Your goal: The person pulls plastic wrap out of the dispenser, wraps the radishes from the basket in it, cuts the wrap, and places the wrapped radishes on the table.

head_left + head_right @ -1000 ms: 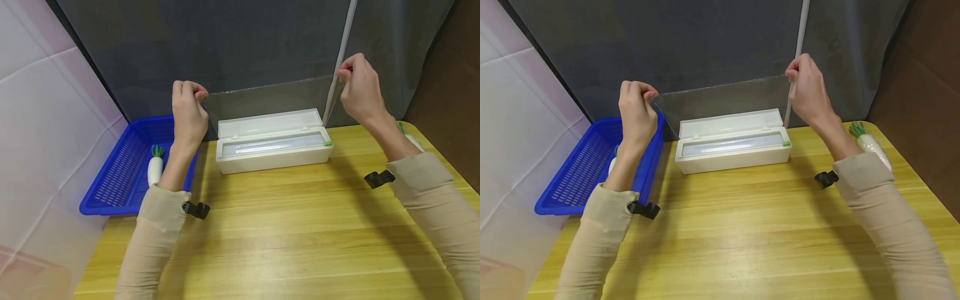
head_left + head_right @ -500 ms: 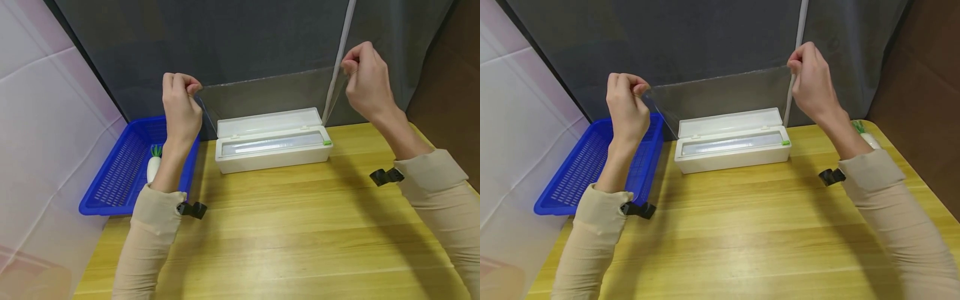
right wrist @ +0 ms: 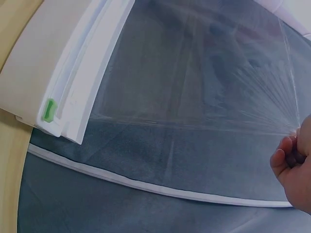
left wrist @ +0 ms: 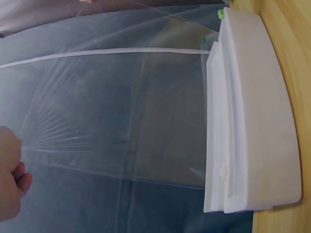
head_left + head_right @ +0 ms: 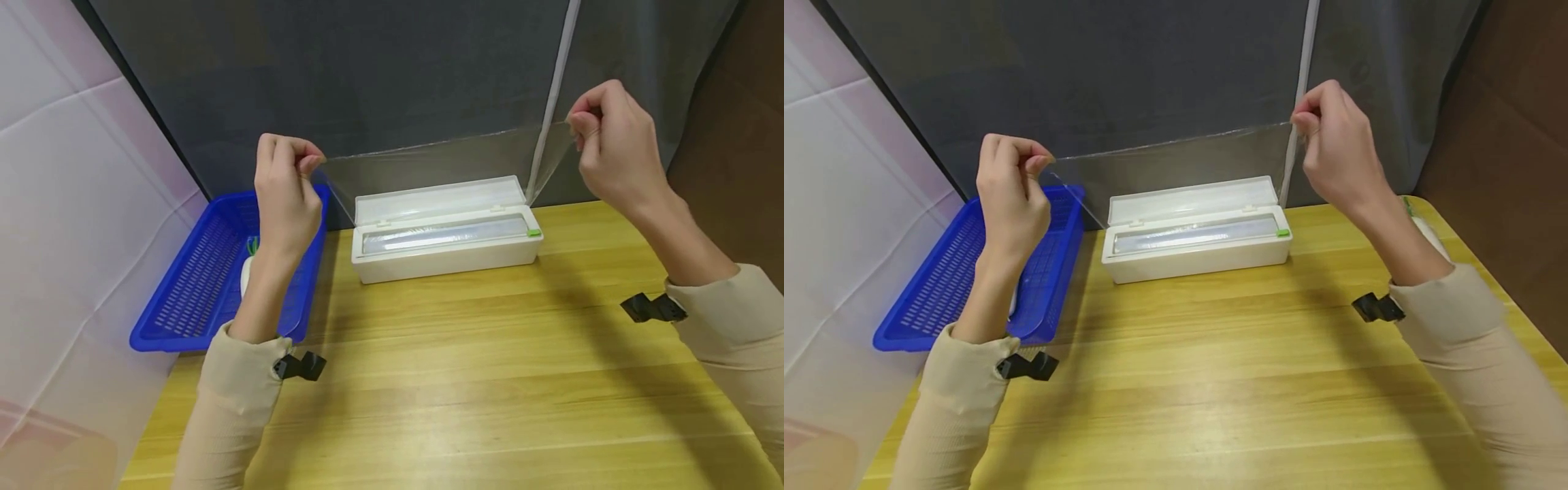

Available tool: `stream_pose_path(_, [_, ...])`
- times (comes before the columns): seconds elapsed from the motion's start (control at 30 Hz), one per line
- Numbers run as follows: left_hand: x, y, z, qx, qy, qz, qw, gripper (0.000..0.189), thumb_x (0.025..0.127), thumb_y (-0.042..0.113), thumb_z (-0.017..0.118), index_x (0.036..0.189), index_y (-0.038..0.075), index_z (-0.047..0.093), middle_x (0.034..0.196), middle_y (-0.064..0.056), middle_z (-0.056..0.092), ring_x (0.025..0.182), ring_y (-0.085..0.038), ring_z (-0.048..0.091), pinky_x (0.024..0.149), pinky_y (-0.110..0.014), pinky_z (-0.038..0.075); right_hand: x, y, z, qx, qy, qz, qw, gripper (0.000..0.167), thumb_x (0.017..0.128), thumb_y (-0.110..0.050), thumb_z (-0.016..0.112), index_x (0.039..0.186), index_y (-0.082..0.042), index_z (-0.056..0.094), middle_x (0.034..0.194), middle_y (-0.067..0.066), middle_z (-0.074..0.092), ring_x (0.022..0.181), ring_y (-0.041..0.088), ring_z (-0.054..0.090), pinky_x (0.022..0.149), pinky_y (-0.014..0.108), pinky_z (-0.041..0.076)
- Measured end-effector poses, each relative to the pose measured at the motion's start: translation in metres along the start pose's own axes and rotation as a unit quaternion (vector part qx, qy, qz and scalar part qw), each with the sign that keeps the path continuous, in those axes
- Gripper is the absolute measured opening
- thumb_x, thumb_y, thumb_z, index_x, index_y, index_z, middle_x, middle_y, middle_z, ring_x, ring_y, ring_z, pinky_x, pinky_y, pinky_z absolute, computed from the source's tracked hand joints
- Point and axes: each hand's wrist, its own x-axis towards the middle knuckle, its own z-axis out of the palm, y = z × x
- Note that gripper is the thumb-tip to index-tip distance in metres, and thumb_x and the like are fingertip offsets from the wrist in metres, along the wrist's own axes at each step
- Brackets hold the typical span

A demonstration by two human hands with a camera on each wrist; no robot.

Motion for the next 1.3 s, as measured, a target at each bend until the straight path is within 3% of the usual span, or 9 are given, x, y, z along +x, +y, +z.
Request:
stream_pose_path(0.47, [-0.027,0.007,-0.016,-0.051,0.009,0.078,0.9956,0.015,0.098,0.003,0.056,0.089,-0.009,0.058,0.092,-0.024,0.052,0.085,-0.032,0.052,0.072,-0.026,0.037,-0.043,-0.002,-0.018,0.010,-0.022,-0.034,0.9991,0.009,0.102,0.004,0.052,0.109,0.009,0.052,0.087,0.014,0.055,0.075,-0.001,0.041,0.072,0.011,0.035])
stream_pose_path(0.8, [-0.046,0.007,-0.026,-0.112,-0.021,0.093,0.9891,0.014,0.097,0.004,0.058,0.087,-0.006,0.060,0.090,-0.021,0.055,0.083,-0.026,0.051,0.072,-0.025,0.035,-0.072,0.000,-0.025,0.024,-0.044,-0.085,0.9951,0.010,0.095,0.013,0.058,0.103,0.009,0.054,0.084,0.011,0.056,0.074,-0.003,0.040,0.068,0.008,0.034])
stream_pose_path(1.0, [-0.056,0.006,-0.031,-0.134,-0.045,0.099,0.9851,0.014,0.097,0.003,0.057,0.088,-0.006,0.061,0.090,-0.019,0.057,0.086,-0.025,0.053,0.075,-0.024,0.039,-0.083,0.006,-0.024,0.036,-0.037,-0.130,0.9902,0.006,0.100,0.005,0.055,0.100,0.011,0.055,0.090,0.014,0.060,0.077,-0.002,0.039,0.069,0.011,0.032])
stream_pose_path(1.13, [-0.060,0.006,-0.032,-0.147,-0.049,0.102,0.9826,0.025,0.101,0.013,0.054,0.088,-0.006,0.061,0.089,-0.019,0.058,0.086,-0.025,0.054,0.077,-0.023,0.041,-0.086,0.009,-0.022,0.061,-0.031,-0.144,0.9871,0.012,0.102,0.000,0.054,0.098,0.011,0.057,0.091,0.013,0.061,0.080,-0.004,0.044,0.073,0.008,0.035])
stream_pose_path(1.3, [-0.065,0.006,-0.034,-0.159,-0.063,0.112,0.9789,0.035,0.104,0.024,0.051,0.087,-0.005,0.061,0.088,-0.017,0.057,0.084,-0.025,0.054,0.074,-0.021,0.041,-0.090,0.011,-0.022,0.089,-0.050,-0.155,0.9827,0.047,0.108,-0.033,0.045,0.097,0.011,0.057,0.088,0.010,0.061,0.083,-0.004,0.049,0.078,0.007,0.040])
